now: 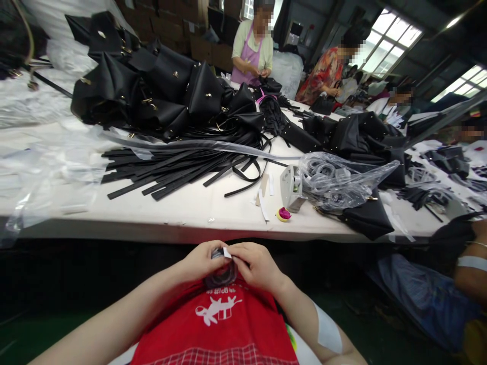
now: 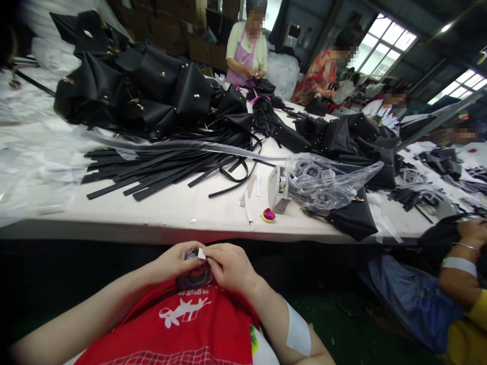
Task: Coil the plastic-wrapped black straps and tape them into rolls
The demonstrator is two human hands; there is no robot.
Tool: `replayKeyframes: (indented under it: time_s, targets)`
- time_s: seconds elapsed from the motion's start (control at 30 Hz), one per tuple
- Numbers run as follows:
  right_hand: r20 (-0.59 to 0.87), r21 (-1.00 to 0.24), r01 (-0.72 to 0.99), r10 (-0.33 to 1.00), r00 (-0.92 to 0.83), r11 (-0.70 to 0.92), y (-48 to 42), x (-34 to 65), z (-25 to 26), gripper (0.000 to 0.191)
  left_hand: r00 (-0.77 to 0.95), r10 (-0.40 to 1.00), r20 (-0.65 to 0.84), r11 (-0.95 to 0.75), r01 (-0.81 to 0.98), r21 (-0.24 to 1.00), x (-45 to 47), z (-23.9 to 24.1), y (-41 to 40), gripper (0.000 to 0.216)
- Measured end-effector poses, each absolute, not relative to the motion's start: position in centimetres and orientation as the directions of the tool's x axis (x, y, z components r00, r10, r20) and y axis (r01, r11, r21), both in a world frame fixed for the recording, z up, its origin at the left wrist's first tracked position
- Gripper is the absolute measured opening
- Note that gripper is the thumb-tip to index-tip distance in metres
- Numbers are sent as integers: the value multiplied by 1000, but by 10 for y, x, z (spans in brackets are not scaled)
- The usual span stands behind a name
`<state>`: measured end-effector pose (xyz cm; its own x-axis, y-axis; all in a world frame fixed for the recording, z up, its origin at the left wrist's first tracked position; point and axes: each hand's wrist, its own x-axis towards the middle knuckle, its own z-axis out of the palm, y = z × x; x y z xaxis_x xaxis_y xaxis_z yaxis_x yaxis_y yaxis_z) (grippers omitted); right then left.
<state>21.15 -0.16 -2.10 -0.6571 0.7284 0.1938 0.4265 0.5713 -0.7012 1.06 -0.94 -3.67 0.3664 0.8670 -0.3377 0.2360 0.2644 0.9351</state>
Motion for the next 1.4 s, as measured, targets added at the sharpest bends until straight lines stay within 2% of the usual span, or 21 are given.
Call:
replayKeyframes:
  time_s: [0.1, 0.17, 0.27, 0.37, 0.43, 0.5, 0.63, 0.7, 0.77, 0.83, 0.9, 1.03, 1.23, 1.4]
  targets:
    - [288, -643, 421, 712, -641, 640, -8, 212, -18, 41, 370, 858, -356, 415, -92, 905, 6, -35, -3, 41]
    - [334, -628, 414, 708, -622, 659, -9, 213, -17, 43, 350, 858, -375, 456, -184, 871, 8, -30, -1, 37]
    - [370, -659, 421, 756, -540, 623, -9, 214, -17, 46, 371, 853, -367, 454, -180, 873, 13, -24, 2, 37]
    - [381, -679, 460, 810, -446, 572, -13, 212, -18, 63, 445, 824, -350, 471, -195, 860, 17, -19, 4, 40]
    - [381, -650, 479, 798, -467, 590, -19, 208, -18, 75, 456, 820, -344, 470, -195, 861, 17, -17, 5, 38]
    - [384, -607, 483, 766, -516, 631, -24, 204, -18, 78, 435, 829, -352, 463, -178, 869, 16, -16, 7, 38]
    - [413, -532, 471, 702, -580, 703, 0, 214, -12, 70, 370, 851, -373, 449, -142, 882, 11, -16, 10, 45]
    - [436, -523, 591, 788, -434, 615, 37, 238, -6, 56, 344, 856, -386, 441, -95, 893, 9, -18, 10, 51]
    - [459, -556, 741, 883, -103, 376, 84, 275, 1, 42, 324, 858, -400, 439, -55, 897, 8, -22, 8, 56]
    - [408, -610, 784, 893, 190, 111, 129, 313, 5, 37, 292, 865, -409, 443, -61, 894, 9, -25, 5, 57]
    - [325, -646, 763, 896, 302, -23, 165, 343, 3, 35, 270, 871, -411, 448, -91, 889, 13, -29, 1, 57]
    - [161, -719, 687, 937, 309, -103, 192, 362, -12, 38, 244, 892, -381, 416, -113, 902, 20, -33, -2, 57]
    - [154, -786, 612, 932, 329, -86, 160, 366, -32, 34, 212, 901, -379, 401, -67, 914, 21, -33, 2, 61]
    - [11, -828, 532, 944, 331, -177, 123, 368, -44, 32, 219, 913, -343, 366, -72, 928, 24, -24, 9, 55]
